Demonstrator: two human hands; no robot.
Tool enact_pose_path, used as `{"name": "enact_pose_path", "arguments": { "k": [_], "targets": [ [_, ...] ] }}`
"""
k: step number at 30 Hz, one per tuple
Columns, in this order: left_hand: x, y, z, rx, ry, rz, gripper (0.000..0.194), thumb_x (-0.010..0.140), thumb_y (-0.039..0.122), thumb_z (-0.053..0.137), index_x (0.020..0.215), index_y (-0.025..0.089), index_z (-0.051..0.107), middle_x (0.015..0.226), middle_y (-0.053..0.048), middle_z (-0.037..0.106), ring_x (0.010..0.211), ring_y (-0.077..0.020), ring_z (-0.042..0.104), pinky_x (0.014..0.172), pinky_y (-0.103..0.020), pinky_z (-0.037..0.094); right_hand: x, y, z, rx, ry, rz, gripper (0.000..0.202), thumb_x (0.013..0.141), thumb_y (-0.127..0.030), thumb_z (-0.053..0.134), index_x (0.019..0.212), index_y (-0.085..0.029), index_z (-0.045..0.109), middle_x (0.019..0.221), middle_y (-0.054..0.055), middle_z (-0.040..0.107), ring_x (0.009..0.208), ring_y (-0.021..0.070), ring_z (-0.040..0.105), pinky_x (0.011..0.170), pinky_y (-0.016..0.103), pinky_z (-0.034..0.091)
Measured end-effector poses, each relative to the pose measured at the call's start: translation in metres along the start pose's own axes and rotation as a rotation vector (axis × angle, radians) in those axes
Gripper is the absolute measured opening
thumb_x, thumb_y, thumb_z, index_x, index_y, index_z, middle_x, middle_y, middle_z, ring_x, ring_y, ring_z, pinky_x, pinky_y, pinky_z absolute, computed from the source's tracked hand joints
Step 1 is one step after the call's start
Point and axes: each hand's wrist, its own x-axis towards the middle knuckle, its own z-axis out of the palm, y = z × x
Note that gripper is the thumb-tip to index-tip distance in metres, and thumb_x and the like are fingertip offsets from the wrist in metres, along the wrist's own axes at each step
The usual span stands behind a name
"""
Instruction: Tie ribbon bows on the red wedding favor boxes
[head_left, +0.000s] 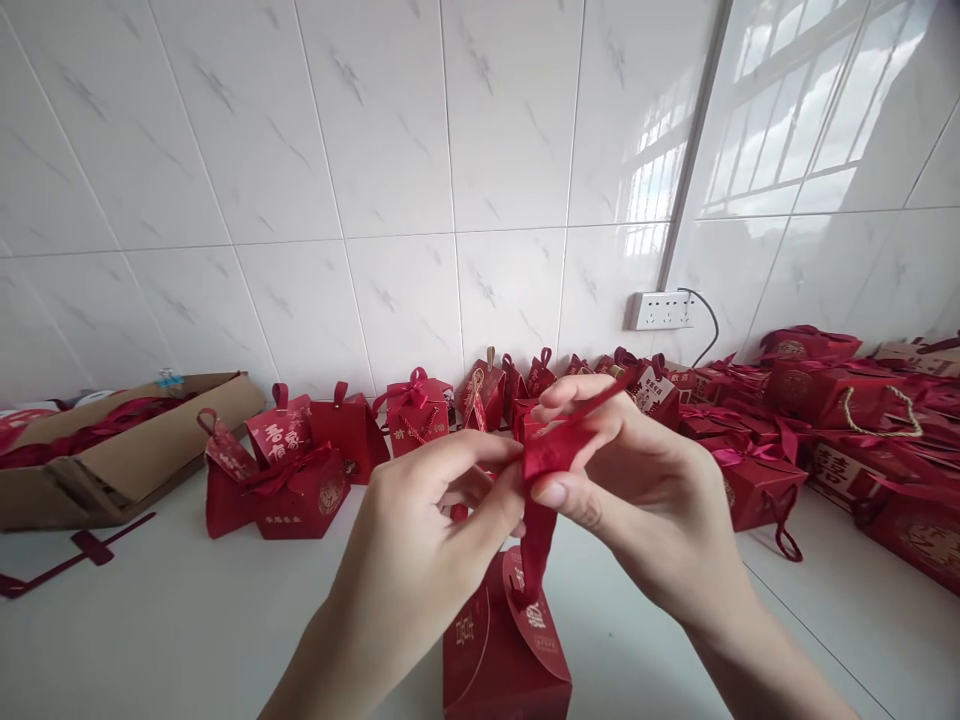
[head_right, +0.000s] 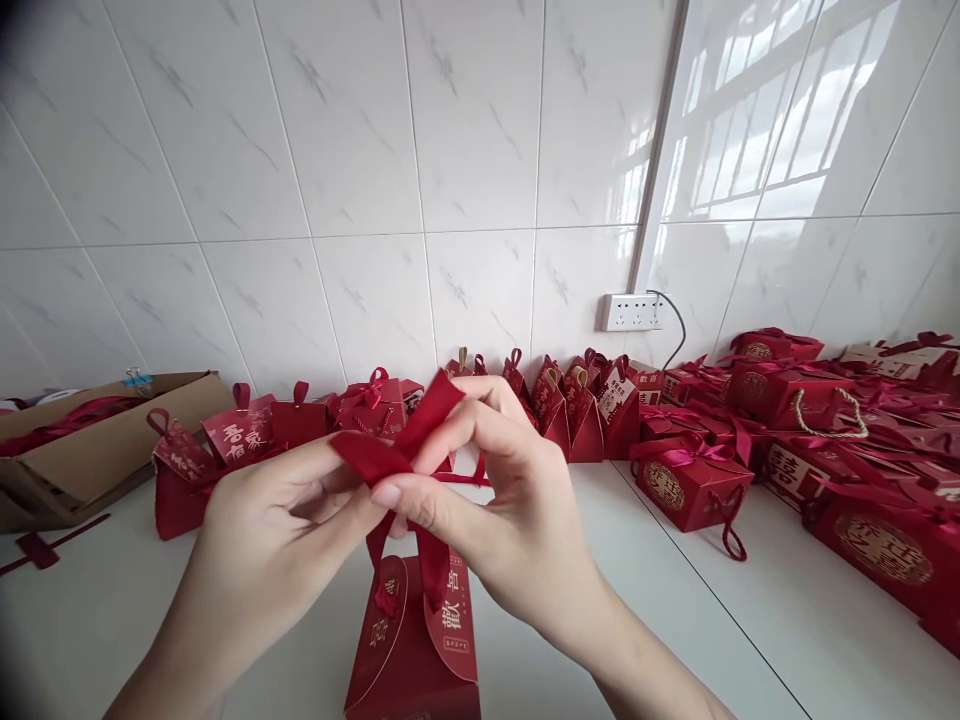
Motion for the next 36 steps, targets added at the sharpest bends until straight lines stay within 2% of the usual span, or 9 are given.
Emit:
{"name": "enact_pose_path", "arguments": {
  "k": [4, 8, 12, 16, 21, 26, 29, 33, 36],
  "targets": [
    [-0.001, 0.006, -0.005, -0.142, -0.222, -0.078, 0.012, 0.085, 0.026, 0.058, 0.086, 0.021, 0.069, 0.061, 0.002, 0.062, 0.055, -0.0117, 0.058, 0.05, -0.019, 0.048, -0.001, -0.001, -0.001, 0.047, -0.009, 0.072, 0.018, 0.079, -0.028, 0.074, 0.068, -0.021, 0.061, 0.073, 0.001, 0.06, 0.065, 0.0139, 0.055, 0.058, 0.028, 0.047],
    [-0.003, 0.009, -0.009, -0.215, -0.327, -0.116, 0.018, 0.087, 0.032, 0.056, 0.077, 0.019, 0.063, 0.062, 0.002, 0.058, 0.057, -0.012, 0.058, 0.051, -0.02, 0.048, -0.002, -0.001, 0.001, 0.055, 0.01, 0.121, 0.021, 0.077, -0.029, 0.075, 0.066, -0.021, 0.058, 0.065, -0.001, 0.059, 0.057, 0.0116, 0.052, 0.051, 0.025, 0.044],
    [0.0, 0.005, -0.006, -0.185, -0.319, -0.136, 0.015, 0.082, 0.03, 0.064, 0.073, 0.019, 0.061, 0.058, 0.003, 0.06, 0.053, -0.0111, 0.059, 0.048, -0.018, 0.046, -0.001, -0.001, 0.003, 0.054, 0.021, 0.138, 0.023, 0.076, -0.028, 0.077, 0.064, -0.02, 0.058, 0.063, -0.002, 0.06, 0.055, 0.0099, 0.053, 0.05, 0.023, 0.044],
    [0.004, -0.001, -0.006, -0.198, -0.286, -0.147, 0.013, 0.085, 0.028, 0.062, 0.075, 0.019, 0.063, 0.058, 0.003, 0.062, 0.052, -0.0117, 0.063, 0.048, -0.019, 0.047, 0.002, -0.003, 0.002, 0.087, 0.024, 0.151, 0.02, 0.077, -0.033, 0.075, 0.068, -0.021, 0.062, 0.062, -0.002, 0.061, 0.054, 0.0104, 0.056, 0.049, 0.023, 0.047],
    [0.009, -0.01, -0.011, -0.268, -0.222, -0.143, 0.025, 0.089, 0.035, 0.056, 0.074, 0.017, 0.063, 0.063, 0.001, 0.061, 0.058, -0.0134, 0.066, 0.056, -0.022, 0.051, 0.001, 0.0, 0.002, -0.016, 0.073, 0.1, 0.008, 0.082, -0.026, 0.07, 0.087, -0.023, 0.065, 0.078, 0.0, 0.066, 0.065, 0.0129, 0.063, 0.057, 0.026, 0.054],
    [0.014, -0.021, -0.013, -0.322, -0.164, -0.222, 0.029, 0.087, 0.04, 0.059, 0.074, 0.015, 0.066, 0.065, -0.002, 0.065, 0.061, -0.0156, 0.064, 0.058, -0.026, 0.051, -0.007, 0.007, 0.003, -0.06, 0.128, -0.095, 0.044, 0.08, -0.014, 0.07, 0.116, -0.032, 0.052, 0.095, 0.001, 0.065, 0.082, 0.0174, 0.064, 0.074, 0.034, 0.057],
    [0.016, -0.024, -0.014, -0.355, -0.126, -0.265, 0.028, 0.084, 0.043, 0.062, 0.083, 0.016, 0.07, 0.073, -0.004, 0.069, 0.068, -0.0173, 0.065, 0.059, -0.026, 0.052, -0.007, 0.004, 0.0, -0.143, 0.013, -0.182, 0.045, 0.08, -0.009, 0.067, 0.116, -0.033, 0.053, 0.1, 0.002, 0.065, 0.083, 0.0185, 0.064, 0.076, 0.036, 0.055],
    [0.017, -0.025, -0.017, -0.315, -0.096, -0.275, 0.03, 0.083, 0.043, 0.063, 0.093, 0.018, 0.073, 0.079, -0.005, 0.072, 0.076, -0.019, 0.066, 0.069, -0.029, 0.054, -0.001, -0.003, -0.009, -0.349, -0.336, -0.286, 0.019, 0.084, -0.008, 0.061, 0.093, -0.024, 0.063, 0.083, 0.003, 0.069, 0.08, 0.0196, 0.063, 0.076, 0.038, 0.051],
    [0.017, -0.024, -0.018, -0.222, -0.064, -0.231, 0.03, 0.083, 0.043, 0.062, 0.093, 0.018, 0.074, 0.081, -0.004, 0.073, 0.08, -0.0191, 0.066, 0.074, -0.028, 0.052, 0.002, -0.004, -0.012, -0.342, -0.517, -0.258, 0.005, 0.083, -0.018, 0.066, 0.087, -0.021, 0.065, 0.077, 0.003, 0.068, 0.074, 0.0189, 0.061, 0.079, 0.04, 0.048]
  ]
}}
